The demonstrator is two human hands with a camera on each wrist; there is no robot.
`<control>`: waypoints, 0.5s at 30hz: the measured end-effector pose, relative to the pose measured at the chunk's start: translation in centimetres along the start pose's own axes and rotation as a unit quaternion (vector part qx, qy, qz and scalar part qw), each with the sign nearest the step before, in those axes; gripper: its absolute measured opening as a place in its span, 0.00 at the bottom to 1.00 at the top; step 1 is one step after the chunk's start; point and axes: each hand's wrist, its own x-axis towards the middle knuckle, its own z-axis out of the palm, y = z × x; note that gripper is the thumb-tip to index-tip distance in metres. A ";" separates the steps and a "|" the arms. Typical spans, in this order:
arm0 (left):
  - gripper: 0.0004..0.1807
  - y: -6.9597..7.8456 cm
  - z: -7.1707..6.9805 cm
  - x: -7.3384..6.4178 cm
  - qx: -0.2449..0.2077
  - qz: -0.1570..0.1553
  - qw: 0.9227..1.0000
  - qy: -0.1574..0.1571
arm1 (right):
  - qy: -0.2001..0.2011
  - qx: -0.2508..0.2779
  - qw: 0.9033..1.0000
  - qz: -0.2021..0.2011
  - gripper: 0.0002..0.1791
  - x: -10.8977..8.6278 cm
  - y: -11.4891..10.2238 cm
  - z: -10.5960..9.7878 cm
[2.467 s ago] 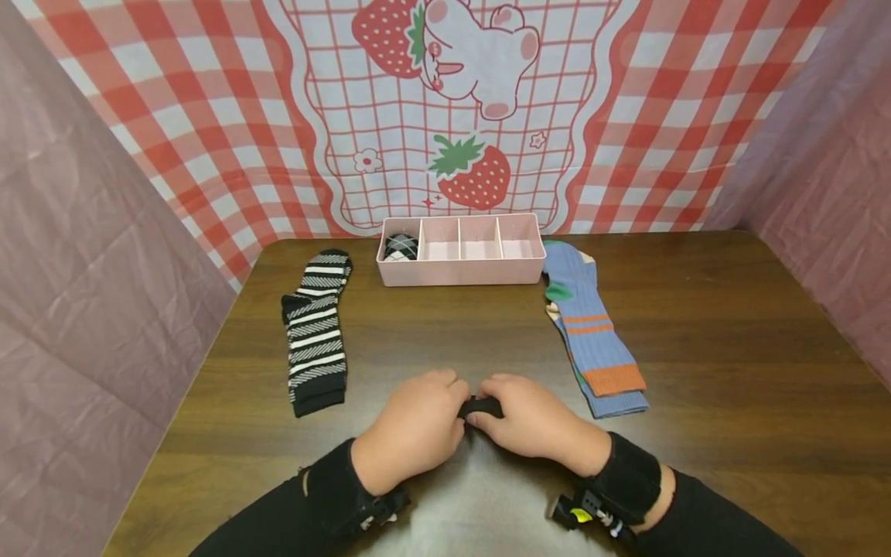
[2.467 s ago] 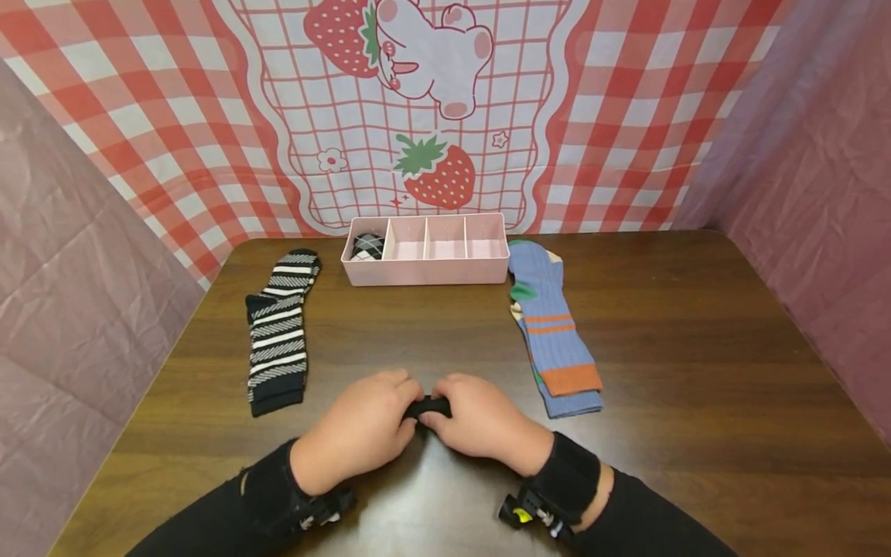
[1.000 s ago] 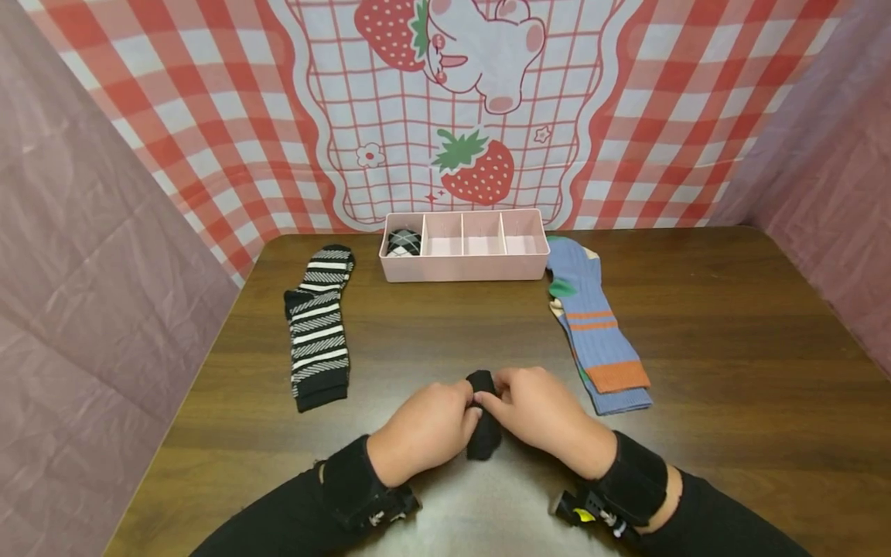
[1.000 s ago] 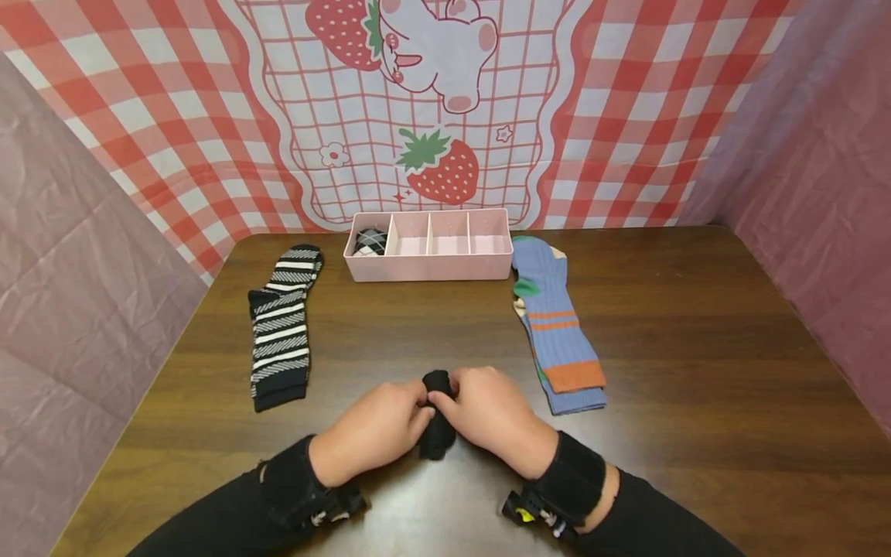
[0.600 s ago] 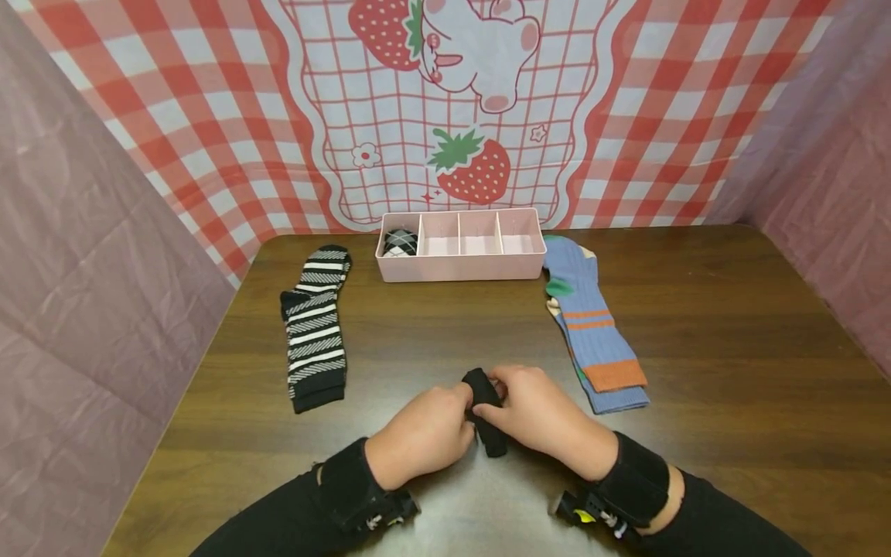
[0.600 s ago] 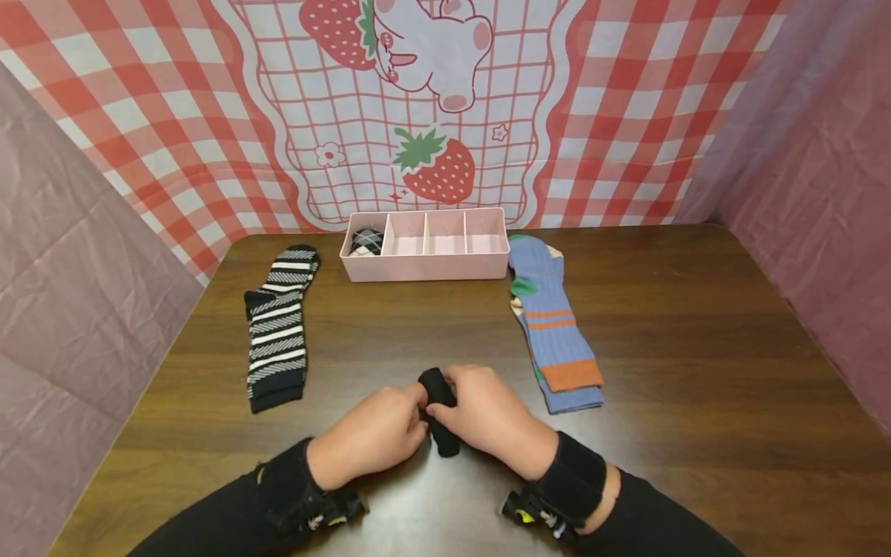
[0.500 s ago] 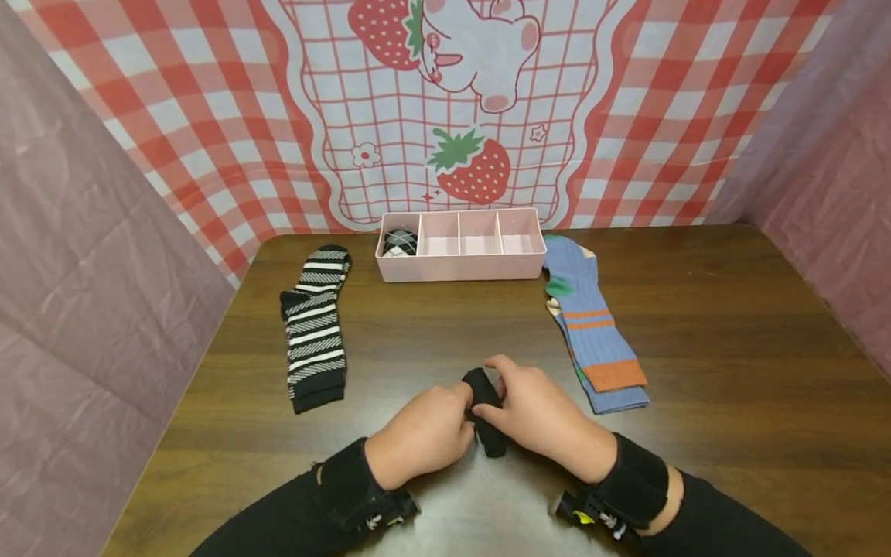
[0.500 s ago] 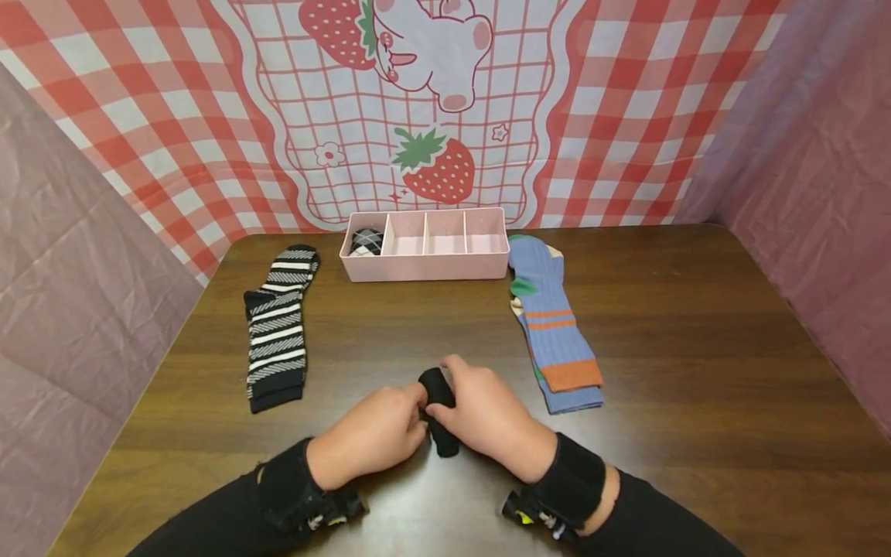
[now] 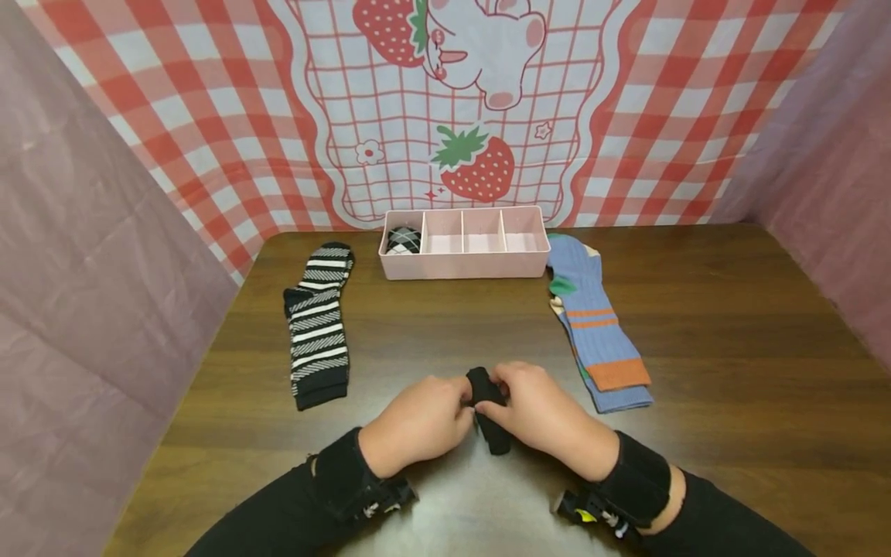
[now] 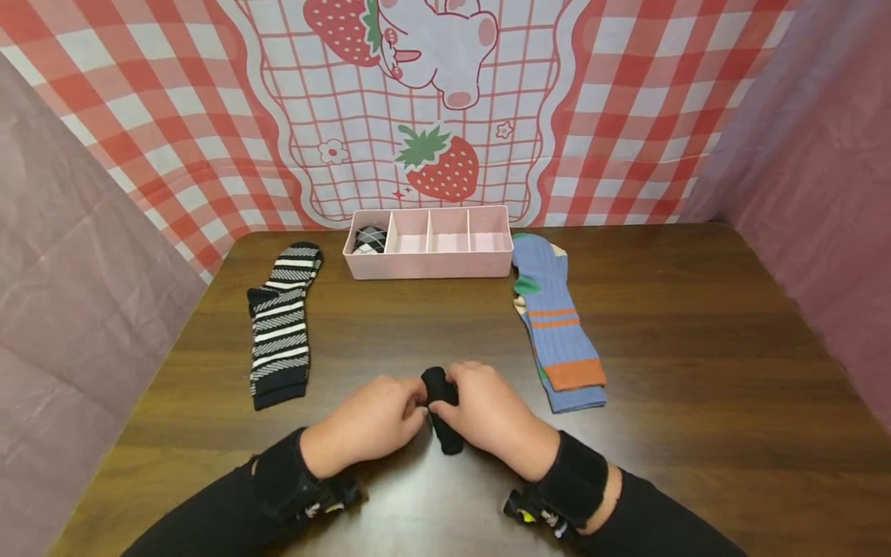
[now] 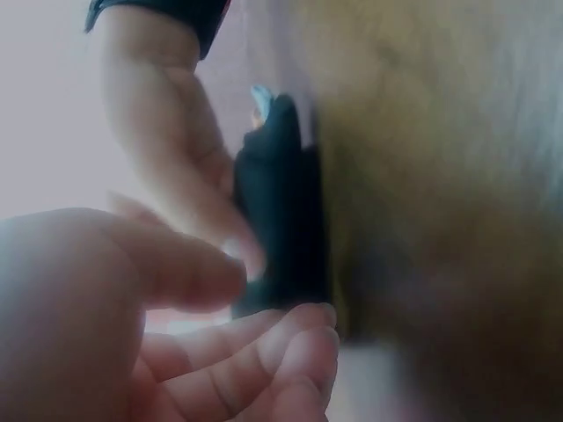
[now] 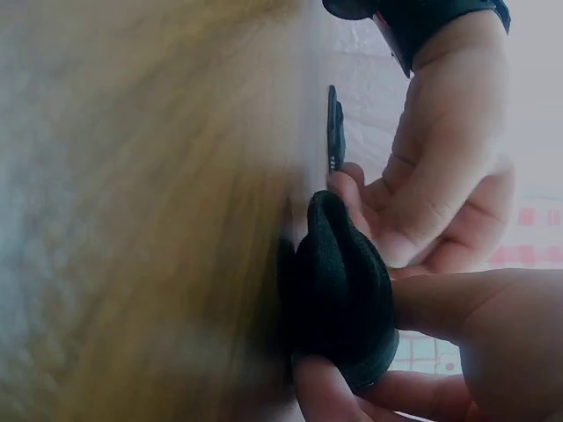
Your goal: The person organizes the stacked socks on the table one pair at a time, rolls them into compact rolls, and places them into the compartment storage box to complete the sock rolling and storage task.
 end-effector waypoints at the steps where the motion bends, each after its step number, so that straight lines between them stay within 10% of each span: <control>1: 0.03 -0.1 -0.2 0.1 -0.001 0.000 1.000 0.006 | -0.001 0.000 1.000 0.003 0.13 0.0 0.1 -0.1; 9: 0.10 -2.9 -3.5 2.0 0.051 0.014 0.994 0.092 | -0.022 0.007 1.000 0.016 0.14 0.4 0.3 -0.6; 15: 0.08 -6.7 -6.2 4.4 0.073 0.019 0.976 0.206 | -0.033 0.009 0.999 0.030 0.16 0.6 0.4 -0.5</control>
